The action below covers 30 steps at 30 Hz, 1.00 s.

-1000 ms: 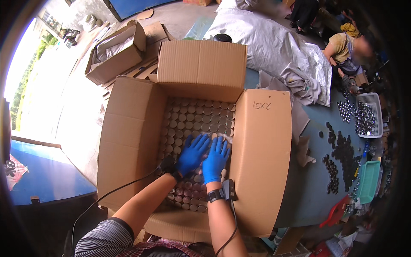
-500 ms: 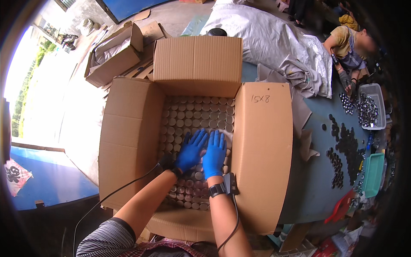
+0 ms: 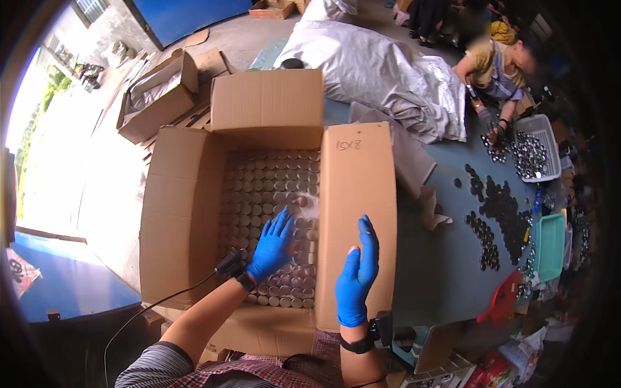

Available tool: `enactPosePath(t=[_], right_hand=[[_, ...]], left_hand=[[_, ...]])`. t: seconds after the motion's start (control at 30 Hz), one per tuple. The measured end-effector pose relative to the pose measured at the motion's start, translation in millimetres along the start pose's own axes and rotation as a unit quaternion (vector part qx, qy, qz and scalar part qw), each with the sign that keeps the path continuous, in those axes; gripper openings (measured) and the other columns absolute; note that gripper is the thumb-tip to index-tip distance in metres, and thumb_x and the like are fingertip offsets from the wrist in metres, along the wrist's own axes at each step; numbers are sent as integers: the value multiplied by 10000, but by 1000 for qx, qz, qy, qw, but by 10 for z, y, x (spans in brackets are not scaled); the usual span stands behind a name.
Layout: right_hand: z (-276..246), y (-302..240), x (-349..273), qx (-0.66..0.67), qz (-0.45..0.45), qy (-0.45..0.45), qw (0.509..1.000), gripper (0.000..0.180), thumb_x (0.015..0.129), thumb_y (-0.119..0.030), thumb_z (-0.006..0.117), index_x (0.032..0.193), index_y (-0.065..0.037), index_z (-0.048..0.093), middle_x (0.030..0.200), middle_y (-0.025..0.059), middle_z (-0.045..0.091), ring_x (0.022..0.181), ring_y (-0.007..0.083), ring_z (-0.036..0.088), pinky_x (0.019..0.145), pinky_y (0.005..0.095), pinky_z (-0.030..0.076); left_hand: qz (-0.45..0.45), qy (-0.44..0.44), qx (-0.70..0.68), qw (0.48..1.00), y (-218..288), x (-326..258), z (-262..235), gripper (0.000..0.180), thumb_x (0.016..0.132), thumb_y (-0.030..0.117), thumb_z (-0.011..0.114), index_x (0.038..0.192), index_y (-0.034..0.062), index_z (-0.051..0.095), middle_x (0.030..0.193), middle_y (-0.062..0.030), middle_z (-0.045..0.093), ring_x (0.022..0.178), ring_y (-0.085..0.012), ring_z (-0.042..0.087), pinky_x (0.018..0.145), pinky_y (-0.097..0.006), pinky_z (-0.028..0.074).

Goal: The recorder is packing small round metal or plastic discs into a cardboard box in an organized grid.

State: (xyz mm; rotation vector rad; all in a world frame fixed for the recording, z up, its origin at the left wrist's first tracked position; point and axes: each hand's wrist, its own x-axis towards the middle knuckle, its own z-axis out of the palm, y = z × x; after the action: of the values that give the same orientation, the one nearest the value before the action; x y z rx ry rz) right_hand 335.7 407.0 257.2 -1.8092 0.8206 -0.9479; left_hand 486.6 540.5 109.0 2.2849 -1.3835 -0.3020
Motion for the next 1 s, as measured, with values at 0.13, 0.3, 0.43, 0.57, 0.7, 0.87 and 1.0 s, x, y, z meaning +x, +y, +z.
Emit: enactPosePath(t=[0.13, 0.3, 0.43, 0.57, 0.7, 0.87, 1.0], right_hand=[[-1082, 675, 109, -41, 38, 147, 987, 367, 1018, -72, 411, 1367, 15, 485, 1411, 123, 517, 1216, 230, 521, 1034, 361, 410], [-2486, 2288, 92, -60, 120, 287, 948, 385, 962, 5, 477, 1347, 12, 487, 1360, 159, 534, 1250, 253, 515, 1034, 358, 412], [-3819, 3605, 52, -306, 175, 378, 856, 447, 878, -12, 600, 1312, 20, 499, 1255, 202, 564, 1167, 355, 541, 997, 443, 430], [-4478, 4263, 403, -432, 180, 363, 806, 450, 824, -132, 711, 1214, 14, 540, 1155, 222, 573, 1083, 396, 533, 938, 488, 431], [-4730, 4417, 755, -443, 224, 292, 817, 477, 795, -265, 766, 1135, -1, 561, 1077, 186, 587, 1018, 374, 544, 892, 478, 437], [-4902, 4660, 780, -483, 194, 216, 826, 486, 755, -377, 793, 1043, -45, 588, 977, 172, 586, 976, 369, 531, 868, 468, 434], [-4765, 4691, 795, -470, 180, 206, 839, 425, 768, -345, 789, 1006, -58, 584, 872, 126, 584, 928, 346, 526, 837, 461, 431]], left_hand=[[13, 57, -105, 993, 733, 34, -318, 698, 824, 37, 641, 1464, 18, 362, 1538, -269, 288, 1391, -437, 344, 1135, -482, 318], [106, 107, -138, 979, 2113, 491, -495, 680, 811, -7, 644, 1446, 32, 405, 1504, -263, 355, 1339, -440, 412, 1090, -483, 360], [162, 32, -271, 948, 3449, 998, -179, 581, 799, 3, 665, 1355, 29, 499, 1432, -247, 429, 1287, -426, 467, 1060, -465, 402], [147, -29, -274, 950, 4189, 1633, 731, 516, 785, 41, 724, 1271, 34, 552, 1298, -204, 523, 1192, -408, 533, 999, -442, 447], [108, -64, -239, 963, 4481, 2330, 2039, 434, 797, 103, 732, 1196, 46, 572, 1229, -168, 547, 1099, -383, 562, 901, -462, 475], [115, -50, -117, 985, 4744, 2934, 3242, 526, 782, 169, 762, 1246, 82, 530, 1236, -146, 538, 1118, -357, 541, 917, -450, 451], [112, -39, -50, 992, 4798, 3272, 3691, 616, 734, 211, 803, 1262, 113, 500, 1226, -121, 529, 1147, -349, 505, 941, -458, 422]])
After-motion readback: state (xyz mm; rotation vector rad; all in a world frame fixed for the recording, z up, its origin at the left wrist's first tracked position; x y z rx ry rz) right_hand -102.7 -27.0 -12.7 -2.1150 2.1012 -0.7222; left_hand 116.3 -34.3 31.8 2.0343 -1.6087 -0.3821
